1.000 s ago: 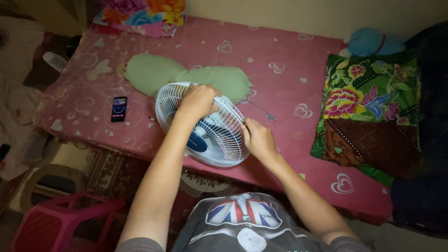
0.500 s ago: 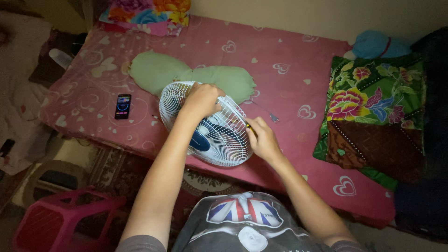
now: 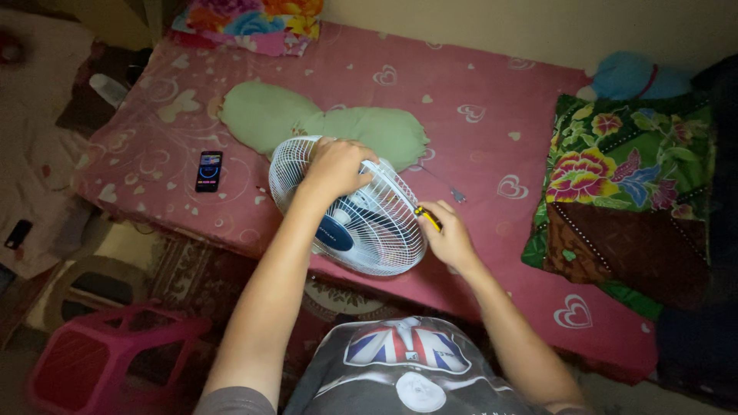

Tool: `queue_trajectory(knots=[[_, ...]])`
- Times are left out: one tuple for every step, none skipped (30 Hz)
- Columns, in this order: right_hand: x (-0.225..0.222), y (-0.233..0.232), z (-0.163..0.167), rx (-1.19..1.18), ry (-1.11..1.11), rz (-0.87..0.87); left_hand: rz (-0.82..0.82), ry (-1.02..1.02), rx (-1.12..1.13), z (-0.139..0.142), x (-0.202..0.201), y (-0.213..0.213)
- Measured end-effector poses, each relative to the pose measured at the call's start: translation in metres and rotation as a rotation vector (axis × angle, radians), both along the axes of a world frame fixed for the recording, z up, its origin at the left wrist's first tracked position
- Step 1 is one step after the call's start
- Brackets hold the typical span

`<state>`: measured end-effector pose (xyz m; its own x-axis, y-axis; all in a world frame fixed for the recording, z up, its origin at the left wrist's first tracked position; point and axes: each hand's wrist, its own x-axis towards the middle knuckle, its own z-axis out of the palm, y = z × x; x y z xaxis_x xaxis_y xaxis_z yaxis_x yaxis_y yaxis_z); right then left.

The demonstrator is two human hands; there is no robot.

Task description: The person disassembles a table fan on a bed. They use a screwdriver to loosen the front grille, remove the grille cover, unscrew the blade cap, take off the blue fan blades, and set the blades and grille aside on the bed while working on the rear housing.

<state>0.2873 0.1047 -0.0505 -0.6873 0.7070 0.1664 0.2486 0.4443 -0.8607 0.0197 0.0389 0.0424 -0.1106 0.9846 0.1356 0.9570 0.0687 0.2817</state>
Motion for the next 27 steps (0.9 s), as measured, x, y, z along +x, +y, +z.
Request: queue_trajectory(knots=[[0.001,0.002,0.002,0.015,-0.002,0.016,0.0,-0.002,0.014,-0.001,0.0,0.0],[0.001,0.003,0.004,0.03,0.016,0.027,0.0,-0.007,0.025,-0.001,0.0,-0.001],[0.001,0.002,0.005,0.043,0.033,0.037,-0.001,-0.012,0.036,-0.002,0.0,-0.001],[0.001,0.002,0.005,0.059,0.05,0.046,-0.004,-0.017,0.047,-0.003,0.0,0.0],[0.0,0.002,0.004,-0.016,-0.002,0.02,-0.001,-0.02,0.059,-0.003,0.001,0.0],[0.0,0.001,0.002,-0.09,-0.054,-0.007,0.001,-0.023,0.071,-0.004,0.001,0.0],[-0.001,0.001,0.0,-0.165,-0.106,-0.033,0.003,-0.027,0.082,-0.004,0.001,0.0],[-0.001,0.001,-0.004,-0.2,-0.075,-0.052,0.004,-0.035,0.081,-0.004,0.001,0.0],[-0.003,0.002,-0.008,-0.235,-0.042,-0.071,0.004,-0.042,0.079,-0.005,0.001,0.0],[-0.004,0.003,-0.013,-0.27,-0.01,-0.09,0.004,-0.05,0.077,-0.005,0.001,0.0],[-0.004,0.006,-0.017,-0.216,0.027,-0.058,0.003,-0.054,0.087,-0.005,0.001,0.0],[-0.004,0.009,-0.02,-0.161,0.065,-0.026,0.002,-0.057,0.097,-0.005,0.0,0.0],[-0.004,0.01,-0.023,-0.106,0.102,0.006,0.001,-0.06,0.108,-0.005,0.0,0.001],[-0.003,0.011,-0.026,-0.139,0.084,-0.01,0.006,-0.059,0.099,-0.006,0.0,0.002],[-0.002,0.01,-0.028,-0.172,0.064,-0.026,0.011,-0.06,0.089,-0.006,0.0,0.002],[-0.001,0.009,-0.029,-0.206,0.045,-0.041,0.017,-0.059,0.079,-0.006,0.0,0.003],[-0.002,0.008,-0.029,-0.181,0.061,-0.034,0.018,-0.054,0.082,-0.006,0.0,0.003],[-0.002,0.007,-0.03,-0.155,0.078,-0.027,0.019,-0.048,0.086,-0.006,0.0,0.004],[-0.003,0.005,-0.029,-0.13,0.094,-0.021,0.019,-0.043,0.088,-0.006,0.0,0.005],[-0.003,0.004,-0.029,-0.15,0.12,-0.029,0.018,-0.05,0.084,-0.007,0.0,0.004],[-0.004,0.004,-0.028,-0.17,0.147,-0.036,0.018,-0.055,0.081,-0.007,0.0,0.004],[-0.006,0.004,-0.027,-0.189,0.175,-0.042,0.019,-0.06,0.078,-0.007,0.0,0.004],[-0.006,0.005,-0.025,-0.17,0.138,-0.06,0.019,-0.054,0.083,-0.007,0.0,0.004],[-0.006,0.006,-0.023,-0.151,0.1,-0.078,0.019,-0.047,0.088,-0.007,0.0,0.004],[-0.006,0.007,-0.021,-0.132,0.063,-0.095,0.019,-0.041,0.094,-0.007,0.0,0.004],[-0.006,0.007,-0.019,-0.079,0.064,-0.088,0.016,-0.046,0.095,-0.007,-0.001,0.004],[-0.004,0.007,-0.016,-0.026,0.065,-0.082,0.013,-0.053,0.095,-0.008,-0.001,0.004]])
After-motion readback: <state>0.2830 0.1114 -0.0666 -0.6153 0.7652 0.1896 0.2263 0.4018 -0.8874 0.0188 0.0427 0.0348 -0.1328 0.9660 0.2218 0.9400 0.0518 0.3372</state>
